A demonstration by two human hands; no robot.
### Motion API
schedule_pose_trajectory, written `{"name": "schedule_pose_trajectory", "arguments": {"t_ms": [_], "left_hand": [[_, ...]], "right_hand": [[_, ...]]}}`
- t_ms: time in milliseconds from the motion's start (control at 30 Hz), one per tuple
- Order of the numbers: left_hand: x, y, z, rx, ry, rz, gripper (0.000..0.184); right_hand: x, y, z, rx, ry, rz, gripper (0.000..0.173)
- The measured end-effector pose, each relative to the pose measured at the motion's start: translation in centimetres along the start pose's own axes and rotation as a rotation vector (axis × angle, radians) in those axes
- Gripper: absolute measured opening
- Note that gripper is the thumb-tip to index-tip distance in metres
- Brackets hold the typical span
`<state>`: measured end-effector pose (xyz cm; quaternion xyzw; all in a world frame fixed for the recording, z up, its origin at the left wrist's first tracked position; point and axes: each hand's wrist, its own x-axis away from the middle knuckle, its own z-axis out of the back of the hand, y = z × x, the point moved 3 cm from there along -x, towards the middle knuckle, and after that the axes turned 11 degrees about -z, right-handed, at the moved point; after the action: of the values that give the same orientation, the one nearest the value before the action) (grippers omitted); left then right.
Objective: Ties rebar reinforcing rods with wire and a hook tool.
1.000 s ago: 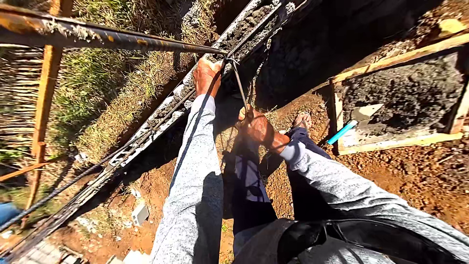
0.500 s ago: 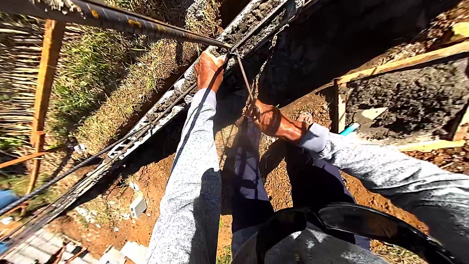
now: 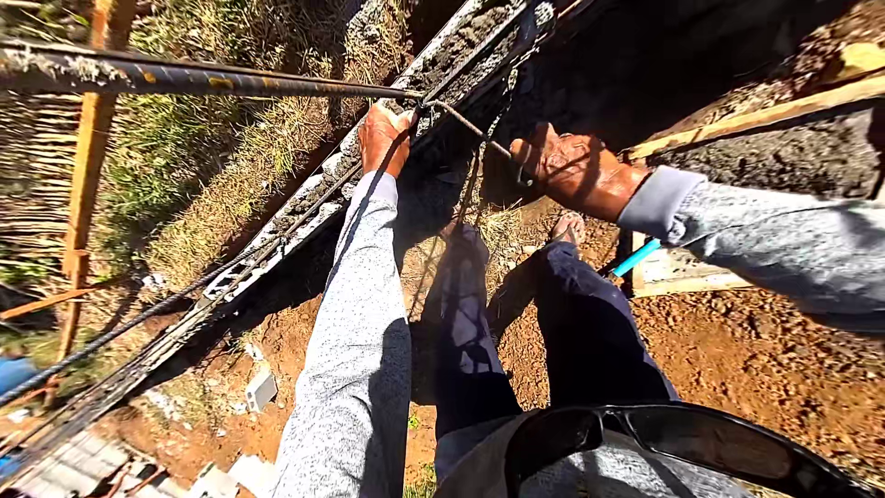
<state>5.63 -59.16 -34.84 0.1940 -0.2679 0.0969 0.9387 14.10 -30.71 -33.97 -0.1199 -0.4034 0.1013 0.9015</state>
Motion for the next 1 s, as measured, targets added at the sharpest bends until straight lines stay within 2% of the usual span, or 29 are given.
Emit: {"name": "schedule_pose_trajectory", "arguments": {"t_ms": [67,133,200,233,300,367,467,600,667,733,767,833,867,1000], "left_hand": [[0.0,0.0,0.1,0.002,-0.005,-0.005,0.045],[0.0,-0.3,0.0,-0.004,-0.008,0.0,0.044],[-0.2,-0.4,-0.1,0.0,-0.007,0.0,0.043],[-0.2,-0.4,-0.1,0.004,-0.008,-0.001,0.043],[-0.2,-0.4,-0.1,0.003,-0.013,0.008,0.043],[-0.3,-0.4,-0.1,-0.003,-0.012,0.015,0.044],[-0.4,-0.3,-0.1,0.0,-0.02,0.025,0.046],[-0.3,-0.2,0.0,0.004,-0.013,0.022,0.045],[-0.3,-0.3,-0.1,-0.001,-0.02,0.018,0.045],[-0.4,-0.4,-0.1,-0.003,-0.021,0.017,0.045],[-0.4,-0.4,-0.2,-0.003,-0.024,0.02,0.045],[-0.4,-0.2,-0.1,0.001,-0.027,0.023,0.045],[-0.4,-0.2,0.0,0.002,-0.03,0.025,0.045],[-0.4,-0.2,0.1,0.015,-0.034,0.025,0.046]], "right_hand": [[0.3,0.2,-0.3,-0.101,0.004,-0.092,0.061],[0.2,1.0,-1.9,-0.309,0.041,-0.119,0.051],[-0.3,1.9,-3.2,-0.713,0.026,-0.123,0.03],[-0.4,2.0,-3.2,-0.962,0.001,-0.134,0.025],[-0.4,2.3,-2.7,-1.454,-0.079,-0.144,0.032],[-0.8,2.7,-1.8,-1.783,-0.097,-0.09,0.033],[-1.3,2.6,-0.2,-1.923,-0.034,-0.025,0.027],[-1.8,3.1,0.6,-2.009,-0.063,0.026,0.032],[-1.7,3.0,0.5,-2.088,-0.076,0.049,0.043],[-1.6,2.6,0.8,-2.177,-0.062,-0.039,0.061],[-1.6,2.3,0.9,-2.199,-0.043,-0.125,0.059],[-2.0,1.8,0.8,-2.294,0.024,-0.282,0.023],[-2.1,1.6,0.8,-2.363,0.047,-0.326,0.015],[-1.6,0.9,0.5,-2.735,0.026,-0.249,0.019]]}}
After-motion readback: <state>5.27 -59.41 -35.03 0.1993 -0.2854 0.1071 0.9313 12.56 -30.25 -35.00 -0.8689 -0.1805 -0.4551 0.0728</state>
